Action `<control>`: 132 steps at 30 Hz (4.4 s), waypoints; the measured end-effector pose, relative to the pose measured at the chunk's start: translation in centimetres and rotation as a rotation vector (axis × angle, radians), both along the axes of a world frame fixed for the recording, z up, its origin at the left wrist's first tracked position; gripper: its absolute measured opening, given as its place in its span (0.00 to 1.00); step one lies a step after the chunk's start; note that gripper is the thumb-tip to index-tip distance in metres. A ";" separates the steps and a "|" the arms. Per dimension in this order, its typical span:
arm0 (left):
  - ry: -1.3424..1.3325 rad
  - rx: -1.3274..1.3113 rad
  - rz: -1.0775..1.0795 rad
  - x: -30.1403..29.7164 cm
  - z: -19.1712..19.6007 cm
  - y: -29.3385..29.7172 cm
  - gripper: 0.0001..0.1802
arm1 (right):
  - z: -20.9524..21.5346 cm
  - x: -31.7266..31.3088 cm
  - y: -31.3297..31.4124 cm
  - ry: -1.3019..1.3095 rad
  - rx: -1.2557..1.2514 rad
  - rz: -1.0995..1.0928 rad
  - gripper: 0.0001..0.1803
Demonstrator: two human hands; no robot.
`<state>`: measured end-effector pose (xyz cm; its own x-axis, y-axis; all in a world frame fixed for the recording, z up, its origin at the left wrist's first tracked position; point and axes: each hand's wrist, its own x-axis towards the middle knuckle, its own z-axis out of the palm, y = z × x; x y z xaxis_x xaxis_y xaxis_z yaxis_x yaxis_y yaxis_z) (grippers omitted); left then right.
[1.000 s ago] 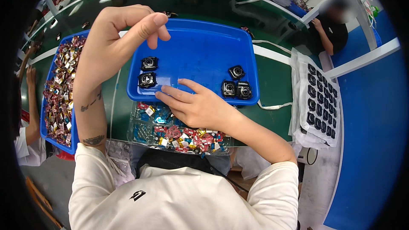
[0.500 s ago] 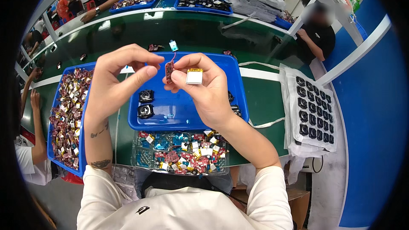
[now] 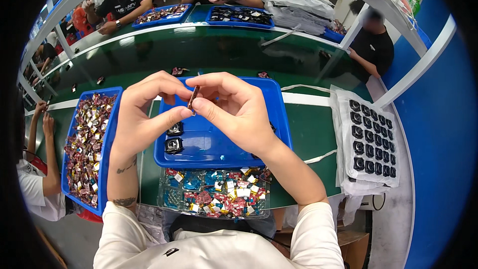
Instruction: Assembling camera lens components on a factory production line.
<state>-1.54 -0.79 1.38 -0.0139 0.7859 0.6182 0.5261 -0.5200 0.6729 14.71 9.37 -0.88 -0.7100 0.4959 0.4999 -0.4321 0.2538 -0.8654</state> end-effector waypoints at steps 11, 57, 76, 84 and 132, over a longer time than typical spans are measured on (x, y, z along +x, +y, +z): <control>-0.008 -0.051 -0.015 -0.6 0.1 -0.3 0.07 | 0.2 0.6 2.0 0.063 0.192 -0.029 0.10; -0.463 -0.436 -0.123 -0.1 -0.2 0.3 0.08 | 1.1 1.1 1.0 0.072 0.549 -0.291 0.08; -0.375 -0.371 -0.071 -0.1 -1.3 1.1 0.07 | 0.7 1.2 0.7 0.005 0.112 -0.140 0.05; -0.354 -0.293 -0.052 0.0 -1.3 1.1 0.06 | 1.4 1.2 0.4 -0.023 0.049 -0.196 0.07; -0.387 -0.042 -0.085 -1.2 1.0 -1.3 0.07 | -4.8 -6.7 2.8 -0.693 0.387 0.170 0.11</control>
